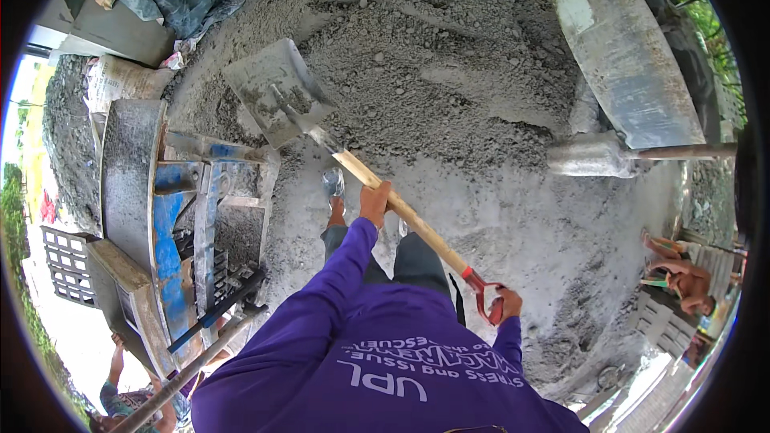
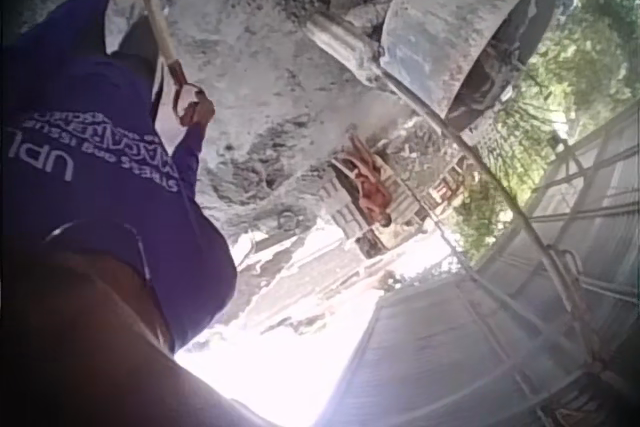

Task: The person carries a hollow concrete block and places it on a stack, then walks to a mixing area. They use a shovel to scoop wet concrete from a pile and transfer it into a metal hopper or mold, repeating the scooping and pouring action several times.

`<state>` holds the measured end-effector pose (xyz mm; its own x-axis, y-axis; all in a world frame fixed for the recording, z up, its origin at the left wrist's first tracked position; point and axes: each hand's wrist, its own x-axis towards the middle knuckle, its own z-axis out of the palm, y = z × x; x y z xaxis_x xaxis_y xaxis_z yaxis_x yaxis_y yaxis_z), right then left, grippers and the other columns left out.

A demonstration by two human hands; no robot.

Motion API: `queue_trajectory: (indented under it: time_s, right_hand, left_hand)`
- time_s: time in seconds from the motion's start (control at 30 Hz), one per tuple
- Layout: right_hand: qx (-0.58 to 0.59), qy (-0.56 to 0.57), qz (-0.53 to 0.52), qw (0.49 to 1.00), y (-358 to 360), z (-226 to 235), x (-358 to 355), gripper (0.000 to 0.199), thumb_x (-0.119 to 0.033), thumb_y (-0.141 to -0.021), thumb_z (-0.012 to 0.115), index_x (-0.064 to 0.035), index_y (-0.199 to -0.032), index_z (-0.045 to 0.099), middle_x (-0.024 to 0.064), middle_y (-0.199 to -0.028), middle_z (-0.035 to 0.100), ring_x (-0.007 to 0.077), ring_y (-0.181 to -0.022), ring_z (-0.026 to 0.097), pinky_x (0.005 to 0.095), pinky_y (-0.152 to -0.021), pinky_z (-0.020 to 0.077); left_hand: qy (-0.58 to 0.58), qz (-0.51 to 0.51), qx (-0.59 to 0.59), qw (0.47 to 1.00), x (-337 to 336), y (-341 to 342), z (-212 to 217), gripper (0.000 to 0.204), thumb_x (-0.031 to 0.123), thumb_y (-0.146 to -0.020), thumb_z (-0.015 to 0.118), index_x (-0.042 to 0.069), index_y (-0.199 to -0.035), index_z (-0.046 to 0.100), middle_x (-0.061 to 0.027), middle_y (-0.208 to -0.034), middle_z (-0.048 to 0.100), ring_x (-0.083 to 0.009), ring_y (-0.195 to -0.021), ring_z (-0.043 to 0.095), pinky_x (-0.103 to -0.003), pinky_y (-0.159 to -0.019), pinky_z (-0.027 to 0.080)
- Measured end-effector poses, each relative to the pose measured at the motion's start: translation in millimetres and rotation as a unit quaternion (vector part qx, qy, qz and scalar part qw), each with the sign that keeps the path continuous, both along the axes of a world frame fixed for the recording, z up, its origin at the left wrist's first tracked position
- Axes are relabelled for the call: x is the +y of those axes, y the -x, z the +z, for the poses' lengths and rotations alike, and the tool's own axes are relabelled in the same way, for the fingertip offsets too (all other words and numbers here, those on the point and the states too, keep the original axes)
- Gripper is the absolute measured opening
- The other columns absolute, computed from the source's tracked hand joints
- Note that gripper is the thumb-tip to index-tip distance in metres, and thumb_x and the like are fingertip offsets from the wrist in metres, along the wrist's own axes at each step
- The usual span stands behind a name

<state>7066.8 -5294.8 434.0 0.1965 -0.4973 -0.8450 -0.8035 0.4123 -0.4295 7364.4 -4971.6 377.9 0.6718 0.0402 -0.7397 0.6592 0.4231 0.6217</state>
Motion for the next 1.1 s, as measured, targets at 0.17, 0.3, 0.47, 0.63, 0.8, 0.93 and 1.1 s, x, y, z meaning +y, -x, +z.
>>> queue_trajectory:
  time_s: [0.17, 0.3, 0.47, 0.63, 0.8, 0.93, 1.1]
  right_hand:
    - [-0.307, 0.102, 0.012, 0.946, -51.1, 153.2, 8.2, 0.012, -0.006, -0.071, 0.064, -0.0026, -0.078, 0.055, 0.0072, -0.063, 0.055, 0.0150, -0.049, 0.053, 0.0288, -0.043, 0.0461]
    - [-0.333, 0.255, 0.335, 0.844, -72.8, 225.5, 56.5, 0.021, -0.005, -0.067, 0.075, -0.0029, -0.075, 0.056, 0.0047, -0.064, 0.058, 0.0113, -0.053, 0.054, 0.0255, -0.048, 0.0420]
    - [-0.431, 0.216, 0.569, 0.666, -119.8, 239.6, 167.7, 0.024, -0.009, -0.064, 0.077, -0.0047, -0.074, 0.056, 0.0082, -0.061, 0.055, 0.0233, -0.049, 0.055, 0.0306, -0.046, 0.0426]
    - [-0.394, 0.252, 0.631, 0.619, -114.6, 226.3, 228.6, 0.022, -0.013, -0.064, 0.075, -0.0071, -0.073, 0.056, 0.0059, -0.064, 0.055, 0.0253, -0.054, 0.057, 0.0352, -0.048, 0.0440]
    - [-0.379, 0.253, 0.700, 0.550, -98.2, 267.6, 250.3, 0.024, -0.011, -0.065, 0.076, -0.0064, -0.078, 0.056, 0.0087, -0.062, 0.056, 0.0242, -0.050, 0.056, 0.0337, -0.046, 0.0434]
    - [-0.334, 0.266, 0.691, 0.583, -89.0, 280.9, 278.4, 0.041, -0.009, -0.067, 0.076, -0.0023, -0.102, 0.056, 0.0140, -0.081, 0.066, 0.0217, -0.064, 0.067, 0.0297, -0.054, 0.0512]
    - [-0.367, 0.331, 0.692, 0.527, -88.7, 268.4, 305.0, 0.059, -0.008, -0.065, 0.074, -0.0036, -0.121, 0.054, 0.0132, -0.079, 0.066, 0.0239, -0.060, 0.064, 0.0322, -0.056, 0.0520]
  left_hand:
    - [0.096, 0.052, -0.002, 0.994, -19.8, 10.4, 6.0, 0.022, 0.017, -0.080, 0.063, -0.002, -0.086, 0.055, -0.0125, -0.074, 0.060, -0.0235, -0.061, 0.061, -0.035, -0.055, 0.052]
    - [0.140, 0.124, 0.048, 0.981, -13.8, 31.5, 3.9, 0.018, 0.018, -0.079, 0.062, 0.004, -0.085, 0.052, -0.0091, -0.072, 0.056, -0.0249, -0.060, 0.058, -0.038, -0.057, 0.051]
    - [0.194, 0.217, 0.123, 0.949, 19.9, 93.6, -26.8, 0.023, 0.018, -0.078, 0.062, 0.000, -0.085, 0.049, -0.0111, -0.070, 0.053, -0.0236, -0.057, 0.055, -0.041, -0.051, 0.048]
    - [0.205, 0.183, 0.168, 0.947, 40.6, 113.5, 34.4, 0.024, 0.019, -0.079, 0.060, 0.000, -0.087, 0.048, -0.0116, -0.071, 0.053, -0.0238, -0.058, 0.055, -0.041, -0.052, 0.048]
    - [0.276, 0.194, 0.084, 0.937, 53.3, 130.6, 55.7, 0.022, 0.016, -0.080, 0.060, 0.002, -0.089, 0.045, -0.0071, -0.068, 0.049, -0.0189, -0.058, 0.054, -0.034, -0.051, 0.049]
    - [0.302, 0.181, 0.056, 0.934, 60.2, 120.2, 78.2, 0.024, 0.015, -0.079, 0.064, 0.001, -0.090, 0.048, -0.0072, -0.068, 0.052, -0.0181, -0.056, 0.054, -0.032, -0.052, 0.051]
    - [0.302, 0.155, 0.053, 0.939, 61.1, 104.7, 82.8, 0.026, 0.016, -0.078, 0.063, -0.001, -0.092, 0.049, -0.0083, -0.068, 0.054, -0.0190, -0.055, 0.055, -0.032, -0.050, 0.048]
